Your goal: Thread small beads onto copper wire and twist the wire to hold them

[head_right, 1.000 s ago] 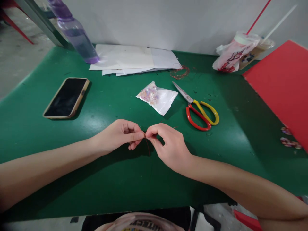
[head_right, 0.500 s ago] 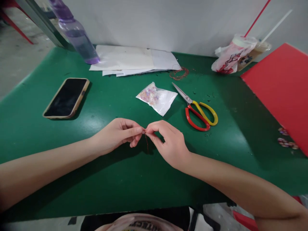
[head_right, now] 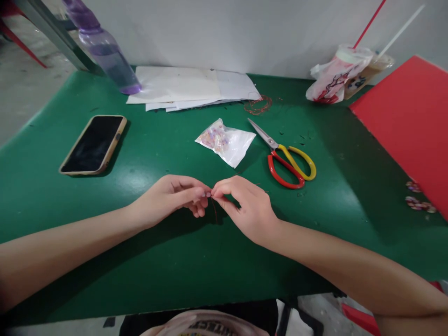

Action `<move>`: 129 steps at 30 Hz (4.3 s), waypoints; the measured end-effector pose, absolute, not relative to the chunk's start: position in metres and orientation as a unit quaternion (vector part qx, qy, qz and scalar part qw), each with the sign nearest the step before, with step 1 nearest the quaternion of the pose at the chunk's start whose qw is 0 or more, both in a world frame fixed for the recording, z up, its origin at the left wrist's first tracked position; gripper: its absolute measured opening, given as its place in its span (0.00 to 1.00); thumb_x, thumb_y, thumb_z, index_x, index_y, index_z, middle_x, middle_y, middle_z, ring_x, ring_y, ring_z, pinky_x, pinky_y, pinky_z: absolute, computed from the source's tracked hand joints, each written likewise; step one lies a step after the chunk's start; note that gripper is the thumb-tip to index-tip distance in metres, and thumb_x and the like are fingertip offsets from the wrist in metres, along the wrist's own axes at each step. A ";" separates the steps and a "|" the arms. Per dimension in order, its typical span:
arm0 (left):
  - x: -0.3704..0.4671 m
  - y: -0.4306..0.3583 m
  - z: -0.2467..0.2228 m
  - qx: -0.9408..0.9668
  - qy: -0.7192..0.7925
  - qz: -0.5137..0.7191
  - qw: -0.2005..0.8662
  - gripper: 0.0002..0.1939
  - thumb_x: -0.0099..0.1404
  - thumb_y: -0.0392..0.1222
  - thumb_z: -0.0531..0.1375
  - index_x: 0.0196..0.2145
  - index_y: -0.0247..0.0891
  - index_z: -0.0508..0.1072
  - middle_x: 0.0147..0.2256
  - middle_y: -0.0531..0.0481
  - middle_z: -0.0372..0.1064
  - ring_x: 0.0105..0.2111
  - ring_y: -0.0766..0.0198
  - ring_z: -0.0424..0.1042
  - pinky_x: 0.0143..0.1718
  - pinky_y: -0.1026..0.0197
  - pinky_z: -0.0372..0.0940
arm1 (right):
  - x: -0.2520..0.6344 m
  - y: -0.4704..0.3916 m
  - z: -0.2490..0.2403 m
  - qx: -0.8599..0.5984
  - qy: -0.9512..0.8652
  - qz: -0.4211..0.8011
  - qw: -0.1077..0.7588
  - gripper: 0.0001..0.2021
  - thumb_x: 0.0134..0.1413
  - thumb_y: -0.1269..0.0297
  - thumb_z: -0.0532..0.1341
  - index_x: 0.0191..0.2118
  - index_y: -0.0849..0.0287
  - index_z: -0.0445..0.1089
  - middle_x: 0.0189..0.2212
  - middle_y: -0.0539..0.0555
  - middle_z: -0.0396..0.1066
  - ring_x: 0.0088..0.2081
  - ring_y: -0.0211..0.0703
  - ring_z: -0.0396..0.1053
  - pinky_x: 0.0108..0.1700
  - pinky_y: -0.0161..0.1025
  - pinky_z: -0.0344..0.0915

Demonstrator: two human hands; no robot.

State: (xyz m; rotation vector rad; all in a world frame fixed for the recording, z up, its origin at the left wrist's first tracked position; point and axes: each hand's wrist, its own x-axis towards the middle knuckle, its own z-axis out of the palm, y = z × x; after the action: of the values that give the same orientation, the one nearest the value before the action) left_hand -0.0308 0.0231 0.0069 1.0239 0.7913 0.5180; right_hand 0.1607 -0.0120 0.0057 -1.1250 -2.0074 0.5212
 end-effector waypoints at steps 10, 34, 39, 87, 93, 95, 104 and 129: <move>-0.029 0.017 0.006 0.502 0.402 0.267 0.718 0.09 0.56 0.40 0.63 0.34 0.32 0.74 0.28 0.49 0.75 0.31 0.64 0.75 0.35 0.64 0.70 | 0.161 -0.012 0.007 -0.433 -0.799 0.179 0.376 0.04 0.52 0.72 0.59 0.33 0.56 0.65 0.34 0.50 0.72 0.38 0.37 0.70 0.42 0.36 0.66; -0.028 0.019 0.014 0.511 0.378 0.219 0.740 0.11 0.59 0.43 0.60 0.28 0.31 0.70 0.25 0.51 0.69 0.23 0.69 0.70 0.27 0.66 0.66 | 0.162 -0.010 0.009 -0.386 -0.818 0.179 0.388 0.08 0.53 0.76 0.56 0.34 0.56 0.66 0.34 0.50 0.72 0.37 0.37 0.69 0.40 0.38 0.68; -0.027 0.020 0.014 0.527 0.395 0.204 0.725 0.08 0.58 0.40 0.59 0.27 0.31 0.70 0.22 0.53 0.68 0.21 0.71 0.67 0.25 0.68 0.64 | 0.162 -0.010 0.006 -0.352 -0.839 0.148 0.389 0.09 0.53 0.76 0.55 0.36 0.54 0.66 0.33 0.50 0.73 0.37 0.38 0.69 0.39 0.39 0.68; -0.038 0.034 0.007 0.436 0.376 0.233 0.784 0.12 0.58 0.36 0.60 0.19 0.32 0.67 0.19 0.55 0.65 0.14 0.78 0.61 0.16 0.73 0.54 | 0.211 0.034 0.014 -0.169 -0.930 -0.213 0.248 0.12 0.51 0.75 0.60 0.43 0.56 0.67 0.31 0.51 0.73 0.33 0.39 0.69 0.36 0.39 0.69; -0.036 0.034 0.009 0.450 0.385 0.234 0.771 0.11 0.58 0.36 0.60 0.19 0.32 0.66 0.19 0.55 0.65 0.15 0.77 0.61 0.17 0.72 0.55 | 0.225 0.044 0.008 -0.176 -0.936 -0.183 0.245 0.14 0.53 0.72 0.59 0.46 0.51 0.66 0.29 0.48 0.73 0.30 0.38 0.69 0.34 0.39 0.68; -0.036 0.033 0.009 0.451 0.390 0.238 0.767 0.12 0.58 0.36 0.60 0.19 0.32 0.66 0.19 0.56 0.65 0.15 0.77 0.61 0.17 0.72 0.54 | 0.226 0.046 0.009 -0.170 -0.934 -0.204 0.241 0.14 0.53 0.72 0.60 0.46 0.52 0.66 0.28 0.48 0.73 0.30 0.38 0.69 0.34 0.38 0.68; -0.033 0.027 0.009 0.501 0.394 0.246 0.730 0.10 0.58 0.38 0.60 0.21 0.33 0.66 0.19 0.55 0.65 0.16 0.75 0.63 0.19 0.70 0.57 | 0.191 0.019 0.025 -0.230 -0.893 -0.309 0.233 0.12 0.53 0.64 0.60 0.43 0.62 0.68 0.36 0.52 0.74 0.40 0.43 0.70 0.41 0.45 0.64; -0.031 0.027 0.009 0.466 0.387 0.241 0.759 0.07 0.57 0.38 0.62 0.34 0.33 0.73 0.29 0.51 0.73 0.24 0.72 0.71 0.28 0.69 0.68 | 0.186 0.004 0.000 -0.270 -0.913 -0.082 0.296 0.16 0.50 0.75 0.60 0.47 0.60 0.66 0.39 0.55 0.73 0.40 0.43 0.70 0.41 0.42 0.69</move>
State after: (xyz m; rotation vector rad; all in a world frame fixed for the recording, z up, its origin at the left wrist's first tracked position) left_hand -0.0313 0.0268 0.0085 1.0140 0.8421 0.5248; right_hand 0.1861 0.0043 0.0002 -0.7170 -2.4280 -0.2177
